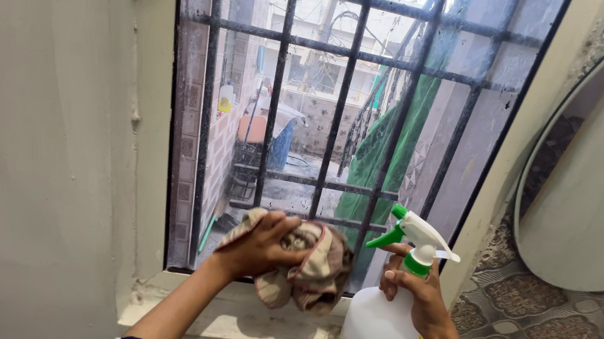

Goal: The person cleans a window with metal security bars using a cloth and a spray bottle. They repeatedly wipe the glass surface and the bars while holding the spray bottle in the other hand.

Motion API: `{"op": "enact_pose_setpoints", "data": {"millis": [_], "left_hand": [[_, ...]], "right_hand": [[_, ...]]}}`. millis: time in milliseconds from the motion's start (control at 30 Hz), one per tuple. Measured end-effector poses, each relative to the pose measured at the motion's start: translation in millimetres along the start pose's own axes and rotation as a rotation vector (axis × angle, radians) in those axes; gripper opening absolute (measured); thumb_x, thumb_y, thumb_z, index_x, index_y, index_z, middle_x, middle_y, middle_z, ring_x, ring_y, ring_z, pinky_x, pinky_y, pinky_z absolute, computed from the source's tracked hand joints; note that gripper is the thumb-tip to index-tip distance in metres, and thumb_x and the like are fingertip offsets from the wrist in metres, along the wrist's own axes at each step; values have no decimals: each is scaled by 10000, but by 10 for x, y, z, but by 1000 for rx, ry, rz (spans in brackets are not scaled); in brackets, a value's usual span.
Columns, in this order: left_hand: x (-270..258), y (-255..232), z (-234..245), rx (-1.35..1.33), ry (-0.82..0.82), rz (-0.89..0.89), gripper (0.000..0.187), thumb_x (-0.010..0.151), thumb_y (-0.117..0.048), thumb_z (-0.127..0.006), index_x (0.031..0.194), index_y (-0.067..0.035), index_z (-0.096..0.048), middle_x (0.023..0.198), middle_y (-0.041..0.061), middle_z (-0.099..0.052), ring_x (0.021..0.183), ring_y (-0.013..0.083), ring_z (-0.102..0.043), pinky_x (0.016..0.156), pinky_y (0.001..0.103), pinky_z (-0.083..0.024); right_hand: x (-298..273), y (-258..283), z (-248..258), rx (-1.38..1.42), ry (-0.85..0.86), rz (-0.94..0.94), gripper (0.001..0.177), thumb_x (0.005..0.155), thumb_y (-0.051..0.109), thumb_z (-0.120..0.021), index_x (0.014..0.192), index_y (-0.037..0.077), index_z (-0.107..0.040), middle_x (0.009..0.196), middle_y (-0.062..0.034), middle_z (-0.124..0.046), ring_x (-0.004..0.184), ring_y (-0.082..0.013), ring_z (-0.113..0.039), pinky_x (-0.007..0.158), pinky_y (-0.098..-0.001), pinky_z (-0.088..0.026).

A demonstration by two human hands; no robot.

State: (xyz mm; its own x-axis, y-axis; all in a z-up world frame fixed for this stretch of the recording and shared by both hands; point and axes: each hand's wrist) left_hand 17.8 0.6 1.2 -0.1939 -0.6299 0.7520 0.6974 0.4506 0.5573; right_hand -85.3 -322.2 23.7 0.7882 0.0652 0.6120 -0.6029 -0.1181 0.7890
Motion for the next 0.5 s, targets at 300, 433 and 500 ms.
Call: {"op": "enact_pose_setpoints", "data": {"millis": [300, 433, 500], "left_hand": [[-43, 89, 585, -41, 543, -448, 570, 883, -176, -634, 1387, -423, -535, 1353, 129, -526, 1149, 297, -543, 938, 413, -482], [388, 569, 976, 142, 490, -635, 607, 756, -178, -727, 1263, -454, -540, 1323, 113, -543, 1145, 298, -608, 933, 386, -566], [604, 901, 1201, 160, 552, -376, 678, 792, -79, -747, 1358, -408, -570, 1291, 82, -555, 1120, 285, -610, 892, 367, -579]], "right_hand": [[-9, 13, 18, 10, 33, 50, 472, 710, 92, -702, 1141, -94, -655, 565, -61, -551, 472, -162, -548, 509, -324, -497], [-3, 6, 6, 42, 50, 38, 455, 724, 78, -703, 1151, -77, -671, 596, -42, -543, 489, -155, -552, 493, -316, -488], [5, 8, 5, 53, 57, 41, 444, 730, 69, -703, 1151, -69, -675, 607, -42, -548, 497, -154, -555, 498, -314, -494]]}}
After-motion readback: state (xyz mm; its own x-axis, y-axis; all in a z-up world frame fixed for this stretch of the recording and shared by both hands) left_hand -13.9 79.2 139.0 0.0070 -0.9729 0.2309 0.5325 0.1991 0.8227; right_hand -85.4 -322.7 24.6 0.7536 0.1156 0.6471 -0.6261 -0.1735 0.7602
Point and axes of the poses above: each hand's wrist, its own x-axis towards the middle knuckle, its own z-axis out of the back of the hand, y = z × x
